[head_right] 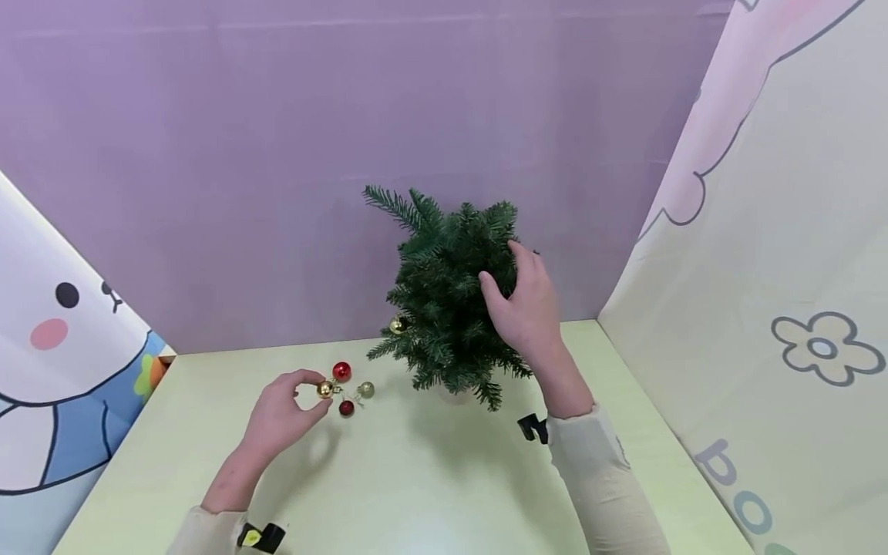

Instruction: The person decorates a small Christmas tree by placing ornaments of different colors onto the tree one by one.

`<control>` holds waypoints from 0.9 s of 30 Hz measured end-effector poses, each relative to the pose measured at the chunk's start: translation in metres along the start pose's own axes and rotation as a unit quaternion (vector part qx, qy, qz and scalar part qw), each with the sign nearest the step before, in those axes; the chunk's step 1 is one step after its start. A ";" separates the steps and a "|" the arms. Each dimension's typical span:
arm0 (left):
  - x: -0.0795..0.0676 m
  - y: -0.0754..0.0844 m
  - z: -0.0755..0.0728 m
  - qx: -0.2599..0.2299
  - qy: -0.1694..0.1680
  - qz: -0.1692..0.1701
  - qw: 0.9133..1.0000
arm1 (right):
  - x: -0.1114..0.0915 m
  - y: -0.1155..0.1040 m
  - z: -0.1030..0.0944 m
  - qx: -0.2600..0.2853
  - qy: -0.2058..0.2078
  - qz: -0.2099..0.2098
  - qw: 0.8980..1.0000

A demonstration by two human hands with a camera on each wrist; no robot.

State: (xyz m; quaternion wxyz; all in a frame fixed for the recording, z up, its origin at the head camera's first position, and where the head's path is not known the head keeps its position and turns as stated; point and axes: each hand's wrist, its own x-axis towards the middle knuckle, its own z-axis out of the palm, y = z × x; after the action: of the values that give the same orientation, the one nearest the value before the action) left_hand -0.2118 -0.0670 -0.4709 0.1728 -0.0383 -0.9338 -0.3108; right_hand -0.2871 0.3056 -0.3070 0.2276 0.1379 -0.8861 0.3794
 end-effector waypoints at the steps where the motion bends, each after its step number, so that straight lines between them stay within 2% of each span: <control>1: 0.000 0.002 0.000 -0.009 0.001 0.002 1.000 | 0.000 0.000 0.000 0.000 0.003 0.000 1.000; 8: -0.001 0.013 -0.001 -0.036 -0.001 -0.005 0.999 | 0.000 -0.001 0.000 -0.002 0.009 -0.004 1.000; 13: 0.001 0.021 -0.004 -0.054 0.005 0.010 0.998 | -0.001 -0.003 0.000 0.010 0.016 -0.010 1.000; 27: -0.006 0.061 -0.005 -0.072 0.026 0.046 0.996 | -0.017 -0.001 0.001 0.013 0.054 -0.074 0.996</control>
State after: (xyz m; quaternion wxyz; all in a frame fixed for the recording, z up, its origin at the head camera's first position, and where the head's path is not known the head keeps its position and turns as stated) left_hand -0.1937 -0.0202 -0.4346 0.2084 -0.0858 -0.9014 -0.3697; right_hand -0.2719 0.3051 -0.3156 0.3007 0.1855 -0.8550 0.3796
